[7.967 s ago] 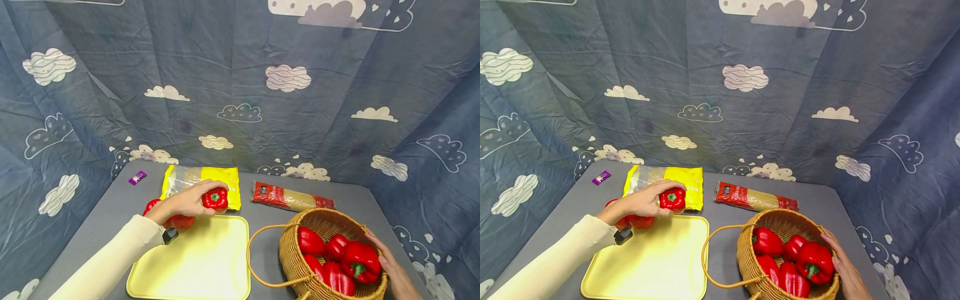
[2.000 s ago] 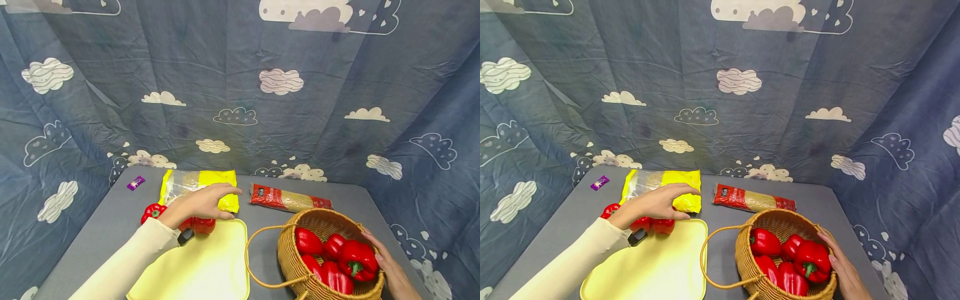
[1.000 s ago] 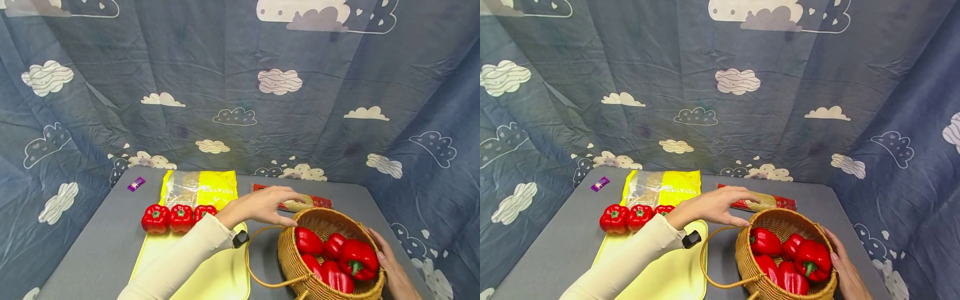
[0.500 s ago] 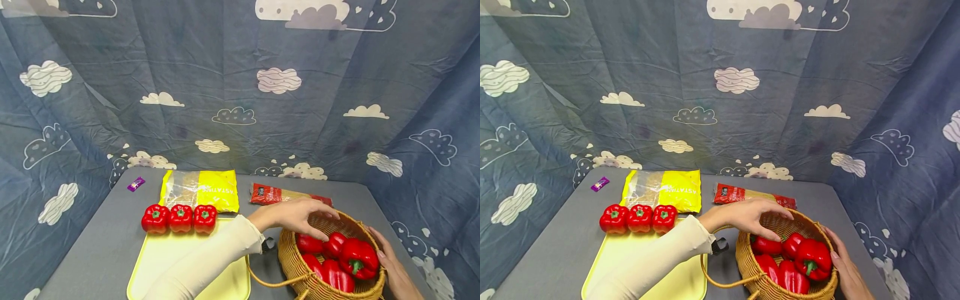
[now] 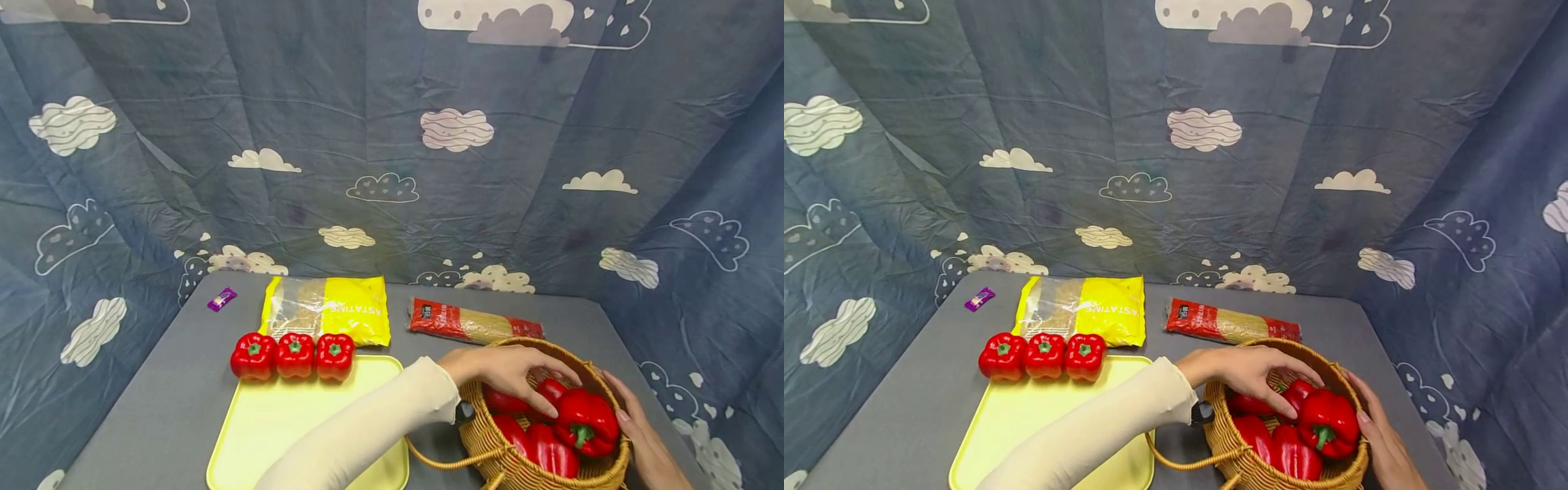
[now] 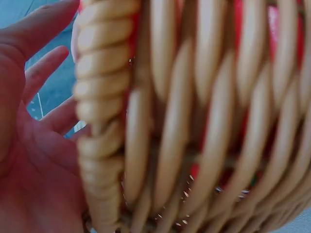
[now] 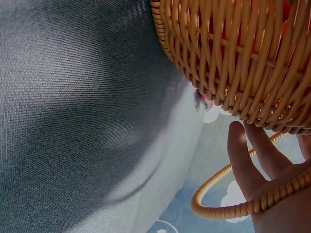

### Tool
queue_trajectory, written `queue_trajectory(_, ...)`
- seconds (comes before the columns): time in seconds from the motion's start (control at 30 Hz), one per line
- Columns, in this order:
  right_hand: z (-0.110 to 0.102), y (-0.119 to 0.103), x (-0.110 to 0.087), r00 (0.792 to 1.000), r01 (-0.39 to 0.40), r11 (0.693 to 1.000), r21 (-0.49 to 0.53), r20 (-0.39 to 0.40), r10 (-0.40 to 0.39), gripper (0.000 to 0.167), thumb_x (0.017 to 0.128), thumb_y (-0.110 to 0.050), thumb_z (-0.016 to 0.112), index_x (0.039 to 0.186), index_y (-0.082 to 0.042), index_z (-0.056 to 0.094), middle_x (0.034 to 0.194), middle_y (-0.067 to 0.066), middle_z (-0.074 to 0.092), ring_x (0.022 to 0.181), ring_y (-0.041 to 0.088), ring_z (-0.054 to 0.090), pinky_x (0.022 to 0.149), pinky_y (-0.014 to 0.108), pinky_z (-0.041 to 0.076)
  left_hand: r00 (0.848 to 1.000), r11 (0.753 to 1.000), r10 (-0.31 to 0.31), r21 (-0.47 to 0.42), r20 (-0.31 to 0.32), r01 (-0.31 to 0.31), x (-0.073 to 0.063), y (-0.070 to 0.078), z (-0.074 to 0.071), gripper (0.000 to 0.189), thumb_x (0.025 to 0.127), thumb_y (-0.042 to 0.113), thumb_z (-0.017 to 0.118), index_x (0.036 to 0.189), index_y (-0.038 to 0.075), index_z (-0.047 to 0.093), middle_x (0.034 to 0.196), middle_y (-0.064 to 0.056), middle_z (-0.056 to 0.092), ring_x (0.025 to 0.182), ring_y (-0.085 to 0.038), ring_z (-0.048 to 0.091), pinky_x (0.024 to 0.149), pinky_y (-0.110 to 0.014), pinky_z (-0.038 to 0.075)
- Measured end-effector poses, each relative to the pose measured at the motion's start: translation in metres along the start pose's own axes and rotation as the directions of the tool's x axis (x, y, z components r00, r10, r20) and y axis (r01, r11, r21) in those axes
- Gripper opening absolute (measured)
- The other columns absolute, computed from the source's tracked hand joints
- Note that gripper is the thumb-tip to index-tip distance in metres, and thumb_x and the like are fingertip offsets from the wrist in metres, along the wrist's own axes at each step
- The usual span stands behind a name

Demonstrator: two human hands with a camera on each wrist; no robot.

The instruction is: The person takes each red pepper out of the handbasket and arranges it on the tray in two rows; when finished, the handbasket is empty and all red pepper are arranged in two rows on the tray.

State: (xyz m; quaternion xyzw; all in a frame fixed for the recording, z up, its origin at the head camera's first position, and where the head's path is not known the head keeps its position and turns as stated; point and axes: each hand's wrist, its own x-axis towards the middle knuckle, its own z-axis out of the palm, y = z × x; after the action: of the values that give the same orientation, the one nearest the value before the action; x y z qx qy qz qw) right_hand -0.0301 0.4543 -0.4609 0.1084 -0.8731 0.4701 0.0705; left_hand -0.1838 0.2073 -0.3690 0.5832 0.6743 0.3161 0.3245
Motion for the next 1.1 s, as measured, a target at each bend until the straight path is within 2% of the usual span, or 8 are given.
queue_trajectory(0.2, -0.002, -0.002, 0.001, 0.999, -0.037, 0.999, -0.014, 0.013, 0.037, 0.055, 0.108, -0.01, 0.019, 0.161, -0.015, 0.005, 0.148, -0.031, 0.019, 0.128, -0.023, 0.024, 0.096, -0.002, 0.027, 0.999, 0.993, -0.031, -0.114, 0.037, 0.035, 0.008, -0.003, 0.001, 0.066, 0.091, 0.011, 0.073, 0.151, 0.016, 0.045, 0.151, 0.005, 0.049, 0.131, 0.001, 0.05, 0.102, -0.009, 0.041)
queue_trajectory(0.33, -0.002, 0.002, 0.0, 0.998, -0.057, 0.998, -0.012, 0.026, 0.057, 0.056, 0.108, -0.01, 0.02, 0.162, -0.017, 0.004, 0.148, -0.031, 0.018, 0.126, -0.024, 0.025, 0.094, 0.0, 0.031, 0.996, 0.988, -0.056, -0.138, 0.063, 0.064, 0.011, -0.003, 0.001, 0.066, 0.092, 0.011, 0.072, 0.152, 0.017, 0.044, 0.153, 0.008, 0.046, 0.134, -0.001, 0.048, 0.103, -0.009, 0.04)
queue_trajectory(0.57, -0.005, 0.003, -0.001, 0.992, -0.122, 0.992, -0.027, 0.033, 0.123, 0.056, 0.109, -0.016, 0.02, 0.162, -0.021, 0.002, 0.145, -0.033, 0.016, 0.123, -0.025, 0.024, 0.091, 0.002, 0.032, 0.994, 0.987, -0.077, -0.135, 0.076, 0.087, 0.016, -0.003, 0.003, 0.064, 0.093, 0.013, 0.07, 0.152, 0.02, 0.044, 0.153, 0.011, 0.044, 0.134, 0.001, 0.047, 0.105, -0.009, 0.038)
queue_trajectory(0.8, -0.003, 0.0, -0.001, 0.997, -0.065, 0.998, 0.013, 0.037, 0.065, 0.055, 0.108, -0.012, 0.018, 0.162, -0.016, 0.003, 0.148, -0.031, 0.017, 0.128, -0.024, 0.022, 0.095, -0.002, 0.027, 0.99, 0.985, -0.106, -0.126, 0.095, 0.117, 0.019, -0.002, 0.006, 0.066, 0.093, 0.014, 0.071, 0.153, 0.022, 0.043, 0.154, 0.014, 0.042, 0.137, 0.004, 0.042, 0.109, -0.011, 0.034)
queue_trajectory(0.97, -0.003, 0.002, -0.001, 0.997, -0.078, 0.997, -0.004, 0.029, 0.078, 0.055, 0.108, -0.013, 0.019, 0.162, -0.018, 0.004, 0.147, -0.032, 0.017, 0.128, -0.024, 0.021, 0.095, -0.003, 0.024, 0.991, 0.994, -0.085, -0.058, 0.104, 0.092, 0.021, -0.002, 0.007, 0.07, 0.093, 0.016, 0.071, 0.155, 0.023, 0.039, 0.154, 0.013, 0.044, 0.135, 0.007, 0.041, 0.109, -0.009, 0.032)
queue_trajectory(1.1, -0.003, 0.002, -0.001, 0.996, -0.088, 0.996, -0.007, 0.026, 0.089, 0.055, 0.109, -0.014, 0.019, 0.162, -0.018, 0.003, 0.147, -0.033, 0.017, 0.127, -0.024, 0.021, 0.095, -0.003, 0.025, 0.989, 0.994, -0.08, -0.066, 0.123, 0.089, 0.021, -0.003, 0.011, 0.075, 0.094, 0.016, 0.07, 0.158, 0.024, 0.032, 0.156, 0.013, 0.039, 0.135, 0.008, 0.037, 0.109, -0.009, 0.03)
